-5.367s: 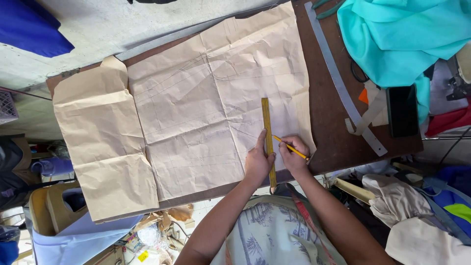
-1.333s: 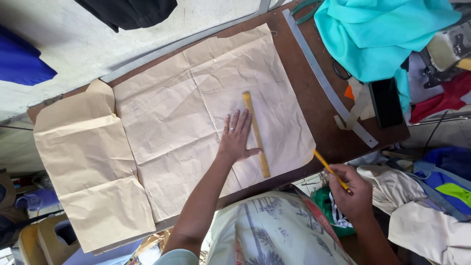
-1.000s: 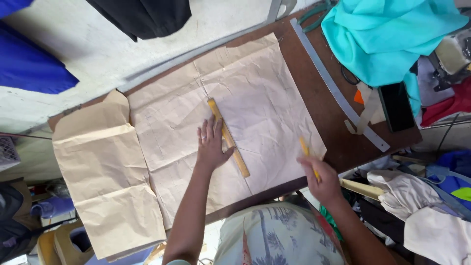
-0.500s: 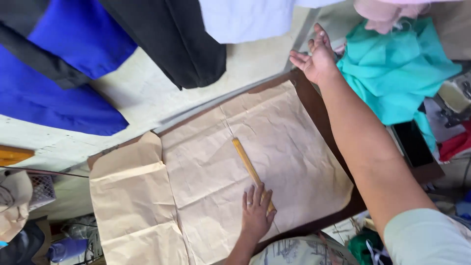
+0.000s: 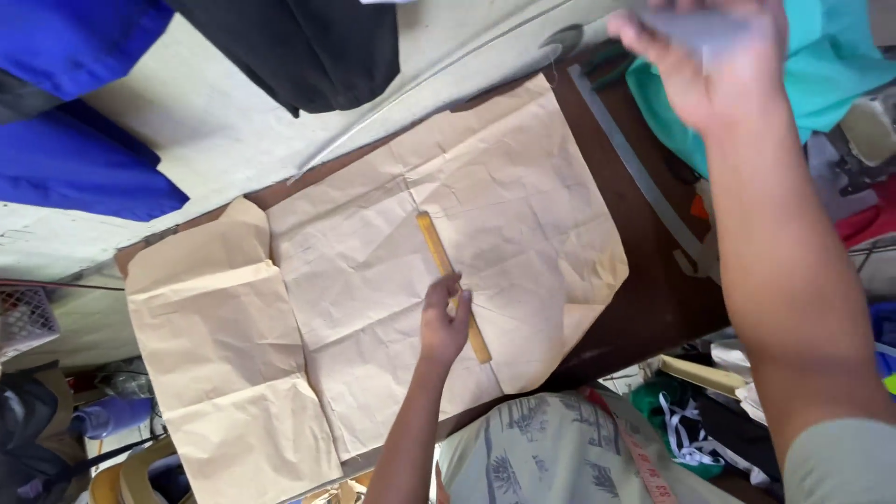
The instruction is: The person uses a ruler and pencil to draw straight lines on a large piece of light-colored fabric laid out on a table. They then use scissors to cut the fabric along the marked lines.
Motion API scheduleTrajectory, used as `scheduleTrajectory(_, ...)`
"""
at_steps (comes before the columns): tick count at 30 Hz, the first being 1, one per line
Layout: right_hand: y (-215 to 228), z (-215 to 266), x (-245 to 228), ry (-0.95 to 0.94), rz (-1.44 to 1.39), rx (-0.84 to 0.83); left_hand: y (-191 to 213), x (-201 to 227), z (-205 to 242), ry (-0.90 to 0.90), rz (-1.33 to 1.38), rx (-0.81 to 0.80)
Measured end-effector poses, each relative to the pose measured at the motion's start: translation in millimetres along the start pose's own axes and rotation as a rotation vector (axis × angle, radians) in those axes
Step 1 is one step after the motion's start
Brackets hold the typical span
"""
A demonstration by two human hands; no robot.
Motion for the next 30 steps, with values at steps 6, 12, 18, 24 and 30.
scheduleTrajectory(6, -49, 187, -29, 0.394, 0.492, -0.389, -140, 92, 32, 0.106, -0.530, -1.079)
scheduleTrajectory(12, 24, 335, 26, 0.074, 0.101, -0.034, -174, 63, 54, -0.066, -0.514, -0.793)
scheduleTrajectory(18, 125, 440, 168, -0.341, 0.334, 0.554, -137, 49, 104, -0.390, -0.521, -0.615)
scheduleTrajectory(24, 144, 489, 235, -0.490, 0.300, 0.762, -138, 53, 120, -0.493, -0.588, -0.667)
scheduleTrajectory(30, 144, 488, 271, -0.602, 0.382, 0.775, -161, 40, 124, -0.372, -0.567, -0.706)
Point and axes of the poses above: each hand's wrist, its own z-axis away from the middle knuckle, its own y-axis out of the back of the hand, x = y × z, the point moved 8 cm from there along -z, towards the middle knuckle, and after that the axes turned 3 degrees about -y, right-handed, at the moved point
